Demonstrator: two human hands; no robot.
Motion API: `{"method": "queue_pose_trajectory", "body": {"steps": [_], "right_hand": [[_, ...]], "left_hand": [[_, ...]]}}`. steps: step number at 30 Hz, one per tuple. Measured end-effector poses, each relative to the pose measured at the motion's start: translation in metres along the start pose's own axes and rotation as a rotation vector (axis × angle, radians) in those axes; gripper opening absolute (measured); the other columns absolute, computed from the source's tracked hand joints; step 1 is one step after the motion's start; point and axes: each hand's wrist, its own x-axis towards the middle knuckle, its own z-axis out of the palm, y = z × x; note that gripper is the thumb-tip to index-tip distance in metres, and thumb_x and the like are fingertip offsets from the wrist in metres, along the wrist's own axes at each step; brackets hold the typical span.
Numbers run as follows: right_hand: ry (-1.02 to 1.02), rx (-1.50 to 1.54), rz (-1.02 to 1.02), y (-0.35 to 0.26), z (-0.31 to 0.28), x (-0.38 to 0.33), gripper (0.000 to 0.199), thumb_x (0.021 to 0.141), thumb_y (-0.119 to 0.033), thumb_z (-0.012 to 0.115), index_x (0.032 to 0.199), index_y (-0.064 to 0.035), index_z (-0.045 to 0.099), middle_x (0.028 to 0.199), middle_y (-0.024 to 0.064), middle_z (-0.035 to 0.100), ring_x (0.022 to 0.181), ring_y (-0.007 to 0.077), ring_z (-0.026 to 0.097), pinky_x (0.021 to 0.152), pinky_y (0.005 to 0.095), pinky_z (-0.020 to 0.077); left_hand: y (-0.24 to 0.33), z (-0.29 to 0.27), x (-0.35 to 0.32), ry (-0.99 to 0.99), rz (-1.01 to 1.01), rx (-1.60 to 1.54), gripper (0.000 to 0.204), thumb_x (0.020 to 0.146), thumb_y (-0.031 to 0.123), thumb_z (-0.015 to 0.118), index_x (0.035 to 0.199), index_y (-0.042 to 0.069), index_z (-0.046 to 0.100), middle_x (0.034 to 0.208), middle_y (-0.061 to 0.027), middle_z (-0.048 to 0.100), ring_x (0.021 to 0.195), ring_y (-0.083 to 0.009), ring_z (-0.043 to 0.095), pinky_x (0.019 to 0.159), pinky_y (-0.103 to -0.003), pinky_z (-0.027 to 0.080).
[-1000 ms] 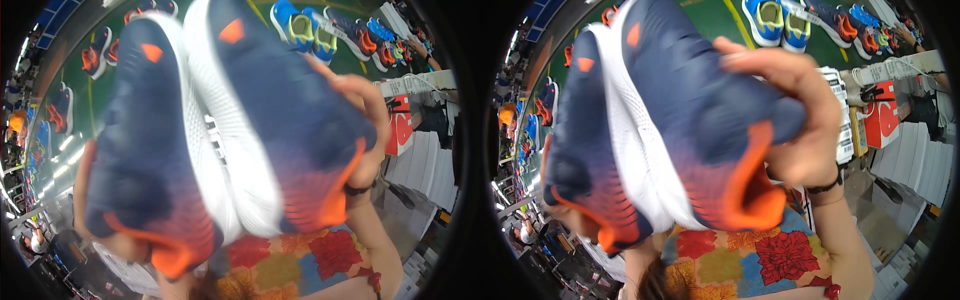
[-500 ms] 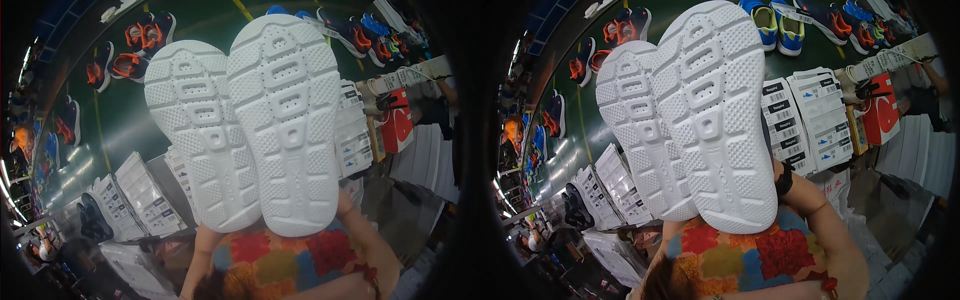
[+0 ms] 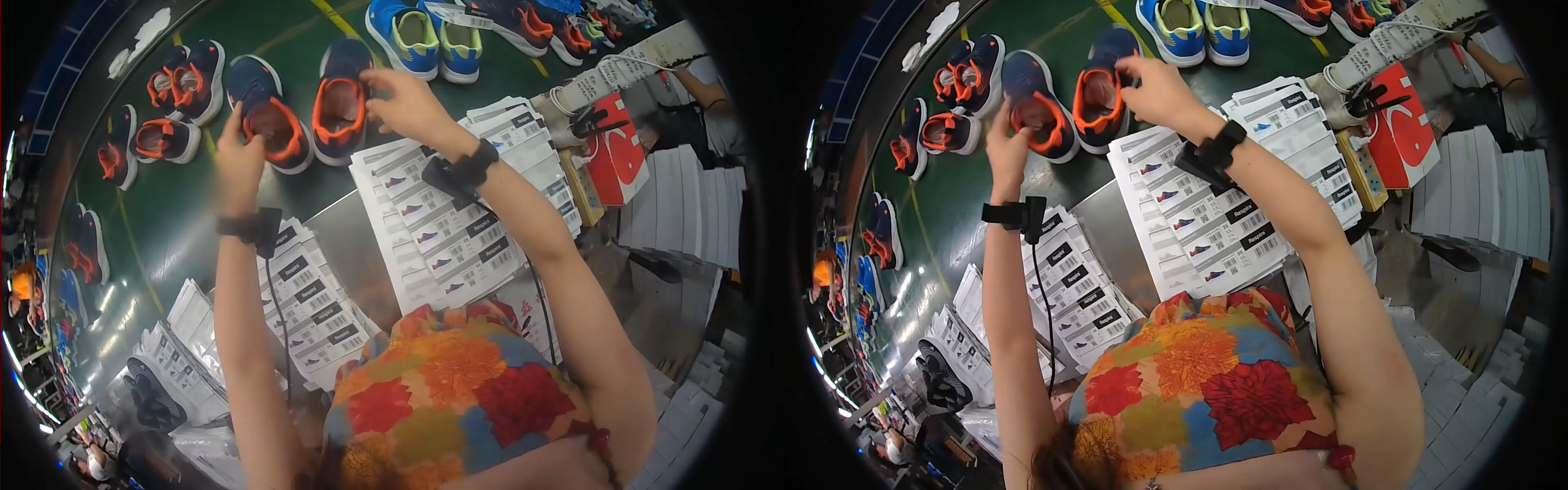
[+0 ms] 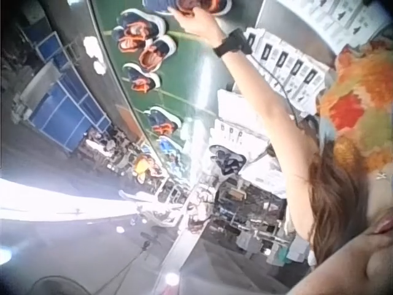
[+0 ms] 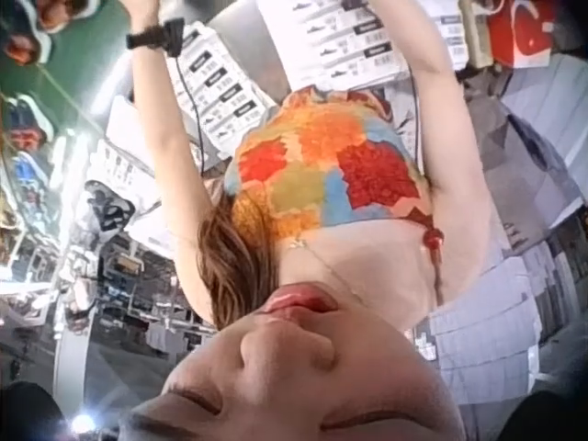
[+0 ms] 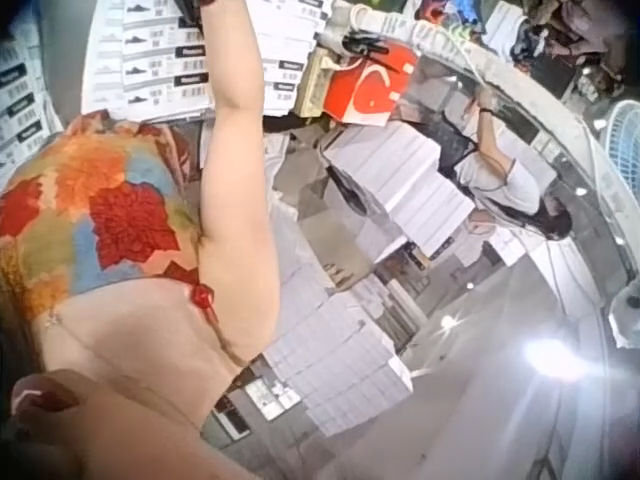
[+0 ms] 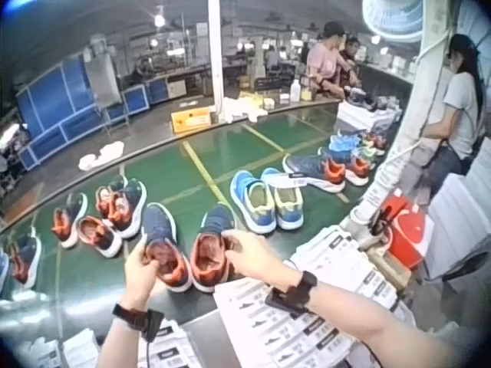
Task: Inspecting pairs of shoes and matching them with correct size and model labels before further packaging.
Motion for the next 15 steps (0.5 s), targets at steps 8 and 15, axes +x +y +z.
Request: {"method": "queue_pose_trajectory", "body": {"steps": [8, 15], "right_hand": [[0.27, -0.46, 0.058, -0.018, -0.076, -0.154, 0.022, 0.087, -0.017, 0.067, 0.099, 0.0023, 0.066, 0.09, 0.0151, 0.07, 0.079, 0.0229, 0.069, 0.064, 0.0299, 0.055], [0.242, -0.621, 0.083, 0.009, -0.049, -0.22, 0.04, 0.082, -0.022, 0.07, 0.11, 0.0055, 0.06, 0.112, 0.0208, 0.058, 0.103, 0.0362, 0.055, 0.089, 0.0409, 0.0447]], "left_hand": [[0.069, -0.02, -0.106, -0.379, -0.152, -0.012, 0.027, 0.089, 0.02, 0.064, 0.104, -0.002, 0.067, 0.083, -0.0119, 0.07, 0.071, -0.0157, 0.066, 0.065, -0.03, 0.05], [0.106, 0.031, -0.214, -0.568, 0.09, -0.031, 0.022, 0.087, 0.012, 0.062, 0.075, -0.006, 0.063, 0.062, -0.0213, 0.061, 0.057, -0.0366, 0.062, 0.054, -0.039, 0.048]]}}
